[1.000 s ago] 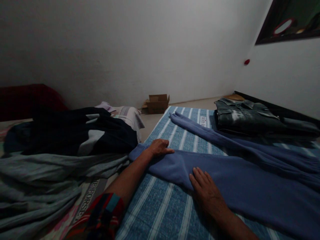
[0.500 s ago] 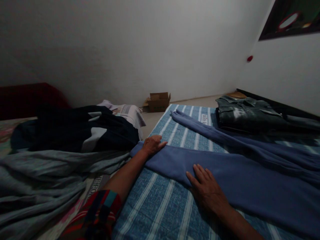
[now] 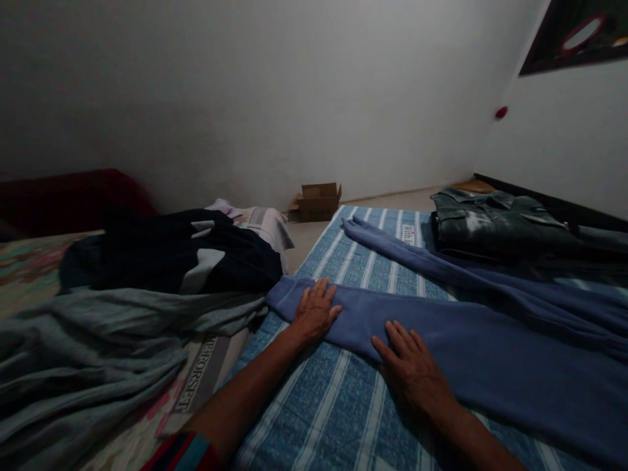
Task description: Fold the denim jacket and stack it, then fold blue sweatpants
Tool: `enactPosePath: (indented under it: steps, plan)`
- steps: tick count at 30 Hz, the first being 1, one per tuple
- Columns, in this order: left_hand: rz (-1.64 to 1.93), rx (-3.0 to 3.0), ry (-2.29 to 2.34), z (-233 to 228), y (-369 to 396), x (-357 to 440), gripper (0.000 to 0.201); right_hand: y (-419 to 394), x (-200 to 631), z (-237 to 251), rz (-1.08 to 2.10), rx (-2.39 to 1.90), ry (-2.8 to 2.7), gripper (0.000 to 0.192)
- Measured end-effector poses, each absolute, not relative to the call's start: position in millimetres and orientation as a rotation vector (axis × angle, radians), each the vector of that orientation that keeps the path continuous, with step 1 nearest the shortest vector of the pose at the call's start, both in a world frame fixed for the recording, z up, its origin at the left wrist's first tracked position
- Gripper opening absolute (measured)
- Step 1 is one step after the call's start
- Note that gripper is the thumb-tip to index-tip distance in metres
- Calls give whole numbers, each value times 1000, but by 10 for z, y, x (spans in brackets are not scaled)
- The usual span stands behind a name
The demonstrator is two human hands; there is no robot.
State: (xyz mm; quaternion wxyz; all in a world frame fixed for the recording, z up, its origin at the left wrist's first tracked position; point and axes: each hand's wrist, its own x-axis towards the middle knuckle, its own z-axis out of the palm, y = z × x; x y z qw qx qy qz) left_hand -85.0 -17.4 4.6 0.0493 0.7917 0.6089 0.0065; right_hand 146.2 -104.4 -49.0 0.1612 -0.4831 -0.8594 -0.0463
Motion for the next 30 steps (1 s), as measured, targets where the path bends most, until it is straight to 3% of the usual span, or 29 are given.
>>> enactPosePath:
  steps: [8, 23, 30]
  plan:
    - [-103, 2458, 1523, 35, -483, -662, 68, -1030, 1470, -554, -129, -1364, -2424, 40]
    - [-1, 2387, 1815, -77, -302, -804, 65, -1071, 1452, -407, 20, -1408, -2444, 52]
    - [-16, 2361, 2146, 4, -198, -866, 65, -1026, 1444, -268, 241, -1443, -2435, 56]
